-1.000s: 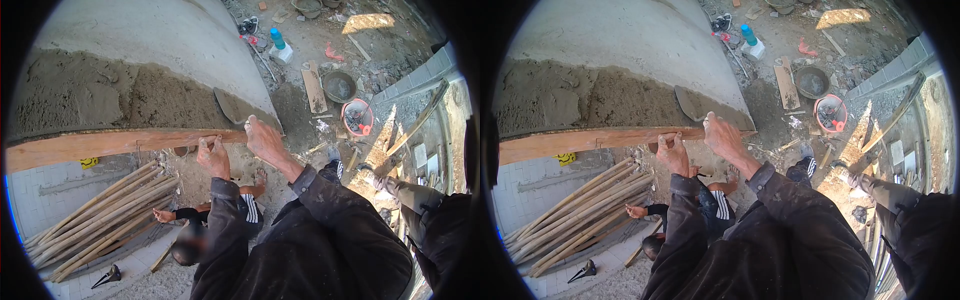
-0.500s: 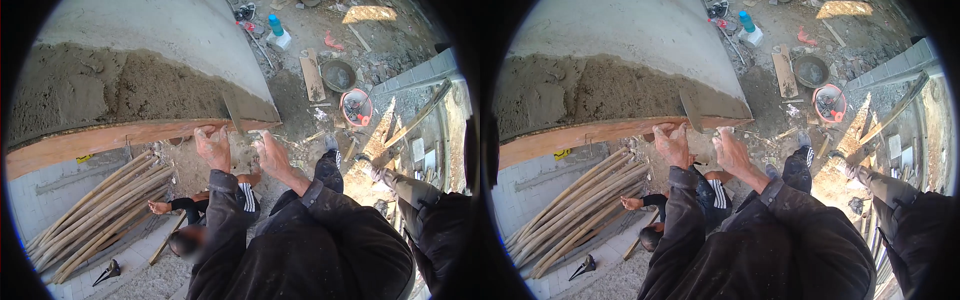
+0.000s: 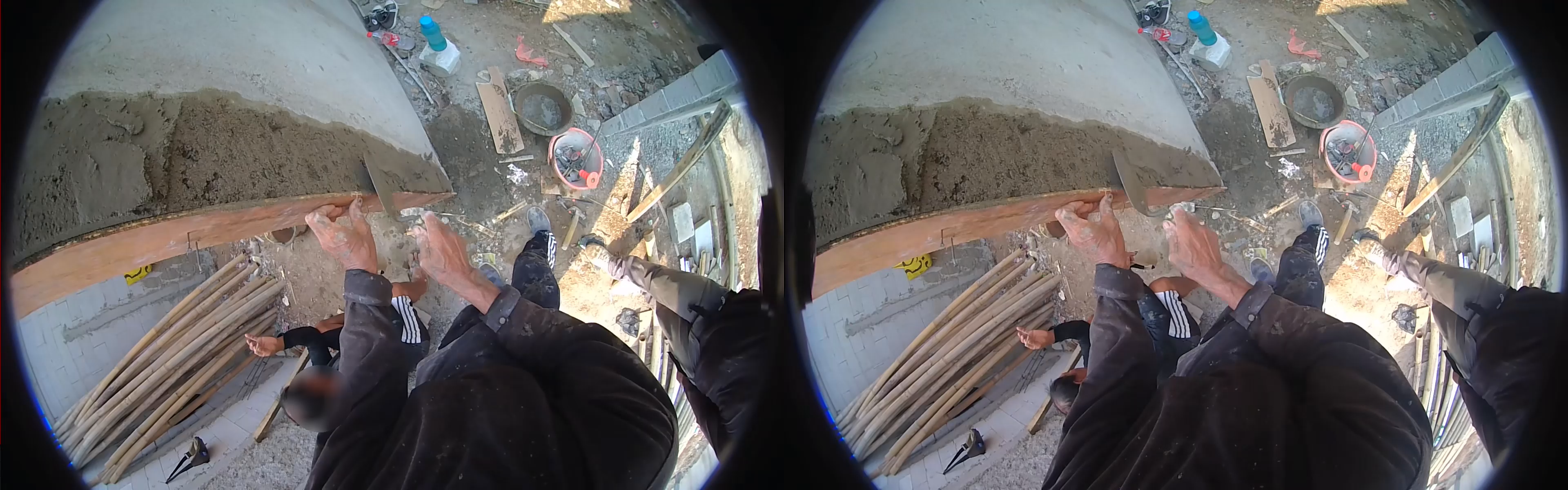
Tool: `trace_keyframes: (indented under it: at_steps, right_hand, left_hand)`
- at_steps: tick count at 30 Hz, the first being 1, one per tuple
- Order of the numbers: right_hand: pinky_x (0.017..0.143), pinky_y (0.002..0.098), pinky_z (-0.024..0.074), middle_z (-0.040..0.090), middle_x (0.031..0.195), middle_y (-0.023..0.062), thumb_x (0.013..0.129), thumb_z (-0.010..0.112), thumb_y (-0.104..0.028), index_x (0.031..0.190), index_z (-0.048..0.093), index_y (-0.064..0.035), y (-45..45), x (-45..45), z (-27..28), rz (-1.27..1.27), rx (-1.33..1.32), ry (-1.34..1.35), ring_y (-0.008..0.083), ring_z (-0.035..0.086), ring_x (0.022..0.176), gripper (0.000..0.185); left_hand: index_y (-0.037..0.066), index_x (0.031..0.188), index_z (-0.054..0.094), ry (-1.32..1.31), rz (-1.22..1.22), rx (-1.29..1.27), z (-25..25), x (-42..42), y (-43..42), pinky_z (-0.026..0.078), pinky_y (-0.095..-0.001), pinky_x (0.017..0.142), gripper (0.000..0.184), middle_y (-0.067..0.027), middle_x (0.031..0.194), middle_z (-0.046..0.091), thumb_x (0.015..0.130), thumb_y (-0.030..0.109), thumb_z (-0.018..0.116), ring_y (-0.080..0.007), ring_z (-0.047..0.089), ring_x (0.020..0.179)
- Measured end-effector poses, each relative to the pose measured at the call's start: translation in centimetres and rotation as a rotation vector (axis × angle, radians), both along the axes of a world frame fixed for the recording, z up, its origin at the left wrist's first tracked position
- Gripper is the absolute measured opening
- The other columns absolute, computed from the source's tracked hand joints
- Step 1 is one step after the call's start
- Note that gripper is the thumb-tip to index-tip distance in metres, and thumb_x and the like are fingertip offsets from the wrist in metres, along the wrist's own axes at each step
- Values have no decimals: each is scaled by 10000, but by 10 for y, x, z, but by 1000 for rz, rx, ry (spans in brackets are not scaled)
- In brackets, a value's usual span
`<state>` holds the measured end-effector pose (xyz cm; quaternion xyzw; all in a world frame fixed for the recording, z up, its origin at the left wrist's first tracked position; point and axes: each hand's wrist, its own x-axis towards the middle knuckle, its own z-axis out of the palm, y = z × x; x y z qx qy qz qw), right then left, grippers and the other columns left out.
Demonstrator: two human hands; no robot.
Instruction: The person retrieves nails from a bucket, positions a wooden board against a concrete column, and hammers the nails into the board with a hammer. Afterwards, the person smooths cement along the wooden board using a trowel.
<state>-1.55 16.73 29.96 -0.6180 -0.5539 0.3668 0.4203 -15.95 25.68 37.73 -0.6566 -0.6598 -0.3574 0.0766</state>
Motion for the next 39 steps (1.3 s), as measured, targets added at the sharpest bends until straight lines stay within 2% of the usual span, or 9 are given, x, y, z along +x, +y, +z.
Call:
trace_keyframes:
  at_steps: [4,8,13,16,22,28,31,37,39]
  right_hand:
    - [672,569,539,688,965,261,1029,578,-221,1187,522,-7,42,-2,36,-57,195,25,475,694,789,272]
    - [780,556,555,690,1083,312,1025,591,-196,1327,528,32,11,4,-39,146,-205,-58,501,687,948,383]
    - [780,538,562,695,1120,297,1019,610,-183,1311,543,30,18,4,2,154,-353,-30,485,696,951,368]
    - [735,550,544,693,1066,290,1025,605,-200,1258,534,9,43,-4,36,28,76,56,487,692,915,322]
    - [699,567,529,675,976,261,1041,575,-214,1275,511,16,-9,9,-69,176,-313,-140,467,690,818,334]
    - [684,579,524,678,1008,290,1051,561,-237,1193,510,7,30,-5,8,14,13,40,480,689,825,287]
    - [720,588,524,704,997,280,1059,556,-211,1282,528,18,68,0,24,62,-21,-31,486,696,855,321]
    - [675,586,523,690,912,280,1061,539,-235,1184,525,0,38,20,-47,191,-304,-121,490,699,833,266]
    - [679,590,522,693,910,284,1058,542,-234,1169,532,3,51,20,-12,154,-281,-54,493,697,831,261]
  left_hand:
    - [2,1016,526,-18,-37,-40,2,0,-1,490,-438,774,437,-118,948,518,771,10,888,-290,579,857]
    - [3,1009,532,14,-17,-16,2,-1,0,489,-436,769,440,-116,948,521,768,31,899,-291,580,861]
    - [3,1004,539,13,-10,-30,-1,-2,-1,484,-451,769,428,-116,942,531,773,45,897,-300,582,865]
    - [5,1004,543,26,-9,-34,-2,-3,0,482,-467,783,413,-120,942,542,781,45,888,-308,585,868]
    - [4,999,557,35,10,-38,2,2,2,483,-426,802,412,-108,957,545,766,33,896,-282,589,877]
    - [-3,1001,558,36,-15,-28,-1,-1,-1,495,-415,800,405,-114,963,544,778,41,894,-274,595,877]
    - [-3,1041,545,-21,-2,-43,-3,1,-1,516,-424,771,417,-125,969,561,807,67,883,-298,615,892]
    - [-9,1027,552,21,4,-32,-1,1,0,532,-416,783,407,-130,972,567,805,64,885,-295,630,884]
    - [-17,1024,557,46,32,-63,4,4,-2,535,-420,790,396,-133,968,568,809,60,881,-301,640,879]
